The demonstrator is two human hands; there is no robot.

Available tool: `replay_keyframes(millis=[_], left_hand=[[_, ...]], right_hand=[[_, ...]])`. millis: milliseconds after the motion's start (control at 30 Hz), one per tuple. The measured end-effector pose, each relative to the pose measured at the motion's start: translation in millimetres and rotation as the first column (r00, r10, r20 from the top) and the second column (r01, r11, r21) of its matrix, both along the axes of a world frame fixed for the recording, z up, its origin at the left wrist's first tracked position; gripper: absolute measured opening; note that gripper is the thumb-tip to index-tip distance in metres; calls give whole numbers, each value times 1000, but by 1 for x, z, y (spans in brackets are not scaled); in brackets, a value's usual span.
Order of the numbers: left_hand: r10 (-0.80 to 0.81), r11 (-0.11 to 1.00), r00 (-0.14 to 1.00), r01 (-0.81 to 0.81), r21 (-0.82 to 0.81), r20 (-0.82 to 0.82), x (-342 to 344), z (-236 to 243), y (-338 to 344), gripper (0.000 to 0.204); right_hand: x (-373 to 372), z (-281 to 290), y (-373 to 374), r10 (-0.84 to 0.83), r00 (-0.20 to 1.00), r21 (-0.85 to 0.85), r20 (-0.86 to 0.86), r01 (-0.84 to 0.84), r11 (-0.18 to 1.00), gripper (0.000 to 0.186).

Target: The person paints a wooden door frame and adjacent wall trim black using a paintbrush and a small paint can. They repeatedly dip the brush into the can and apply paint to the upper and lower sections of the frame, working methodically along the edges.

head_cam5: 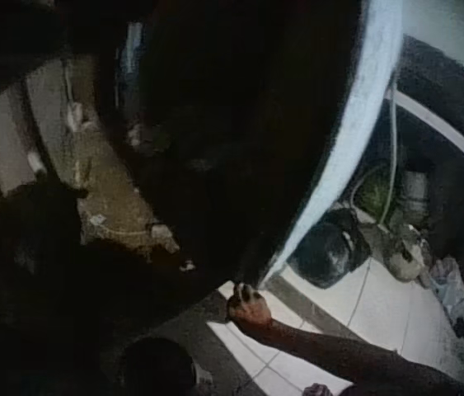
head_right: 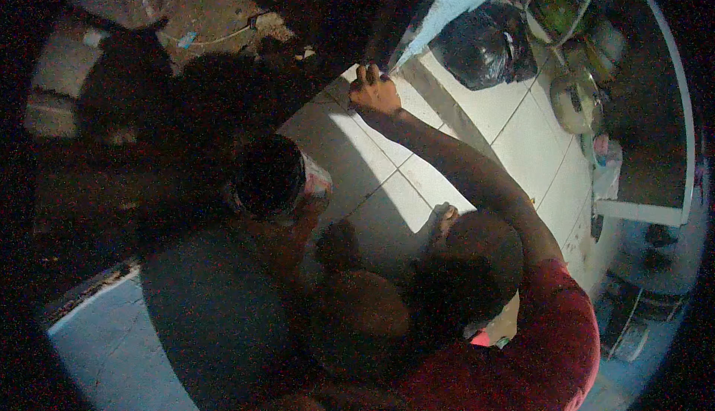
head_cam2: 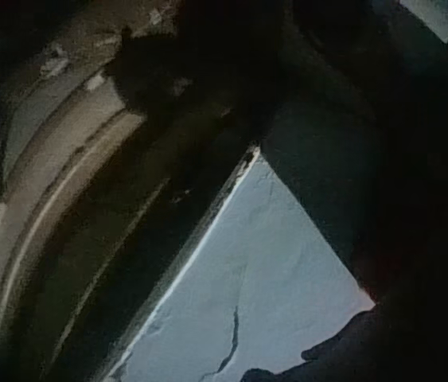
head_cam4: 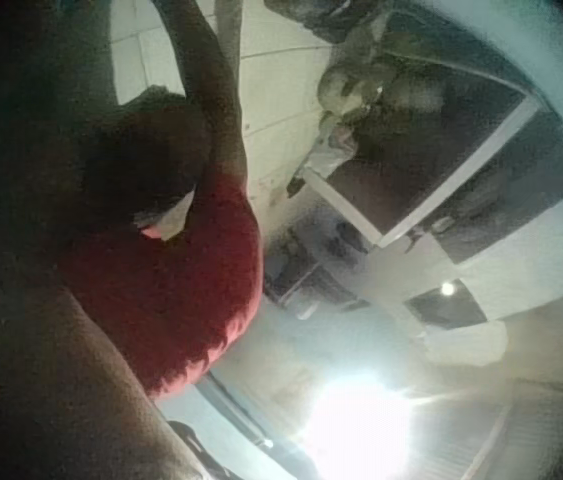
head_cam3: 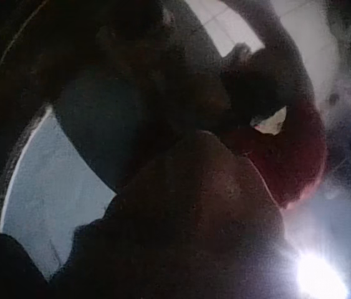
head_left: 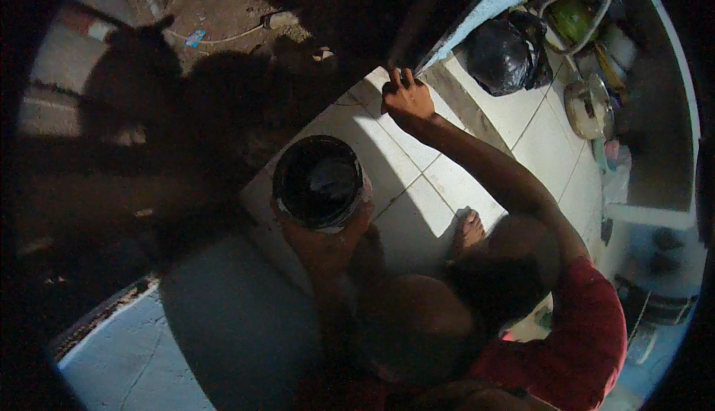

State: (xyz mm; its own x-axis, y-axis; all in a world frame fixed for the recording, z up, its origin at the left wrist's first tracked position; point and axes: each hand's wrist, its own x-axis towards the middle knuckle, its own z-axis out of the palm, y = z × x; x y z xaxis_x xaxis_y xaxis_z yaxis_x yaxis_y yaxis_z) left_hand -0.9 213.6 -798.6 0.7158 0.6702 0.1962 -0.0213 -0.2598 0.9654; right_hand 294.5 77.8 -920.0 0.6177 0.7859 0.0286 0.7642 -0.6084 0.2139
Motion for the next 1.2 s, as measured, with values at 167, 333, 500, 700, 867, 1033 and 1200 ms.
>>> replay_keyframes(millis=[167, 333, 500, 700, 867, 1033, 1200], left_hand=[[-93, 995, 993, 95, -29, 71, -1, 0, 5, 119], [-30, 999, 995, 32, -25, 93, -5, -4, 7, 117], [-17, 984, 985, 47, -172, 170, 3, -2, -2, 116], [25, 983, 999, -17, -182, 40, -5, -4, -2, 114], [59, 980, 995, -43, -196, 78, -12, -22, -3, 110], [32, 928, 998, -12, -372, 50, -21, -32, 0, 107], [-80, 996, 993, 83, -24, 88, -19, -38, 15, 107]], right_hand=[[7, 43, -3, -280, 948, 169, -152, 304, 938, 29], [-26, 58, 4, -92, 994, 336, 65, 65, 940, 26], [-6, 36, -5, -149, 977, 173, -153, 174, 969, 32], [-28, -7, -7, 35, 990, 322, 135, -77, 943, 24], [-18, -11, -14, -198, 980, 355, 4, 184, 917, 26], [-16, -11, -19, 30, 989, 358, -142, 23, 933, 21], [-16, -22, -13, -119, 993, 341, 11, 108, 934, 30]])
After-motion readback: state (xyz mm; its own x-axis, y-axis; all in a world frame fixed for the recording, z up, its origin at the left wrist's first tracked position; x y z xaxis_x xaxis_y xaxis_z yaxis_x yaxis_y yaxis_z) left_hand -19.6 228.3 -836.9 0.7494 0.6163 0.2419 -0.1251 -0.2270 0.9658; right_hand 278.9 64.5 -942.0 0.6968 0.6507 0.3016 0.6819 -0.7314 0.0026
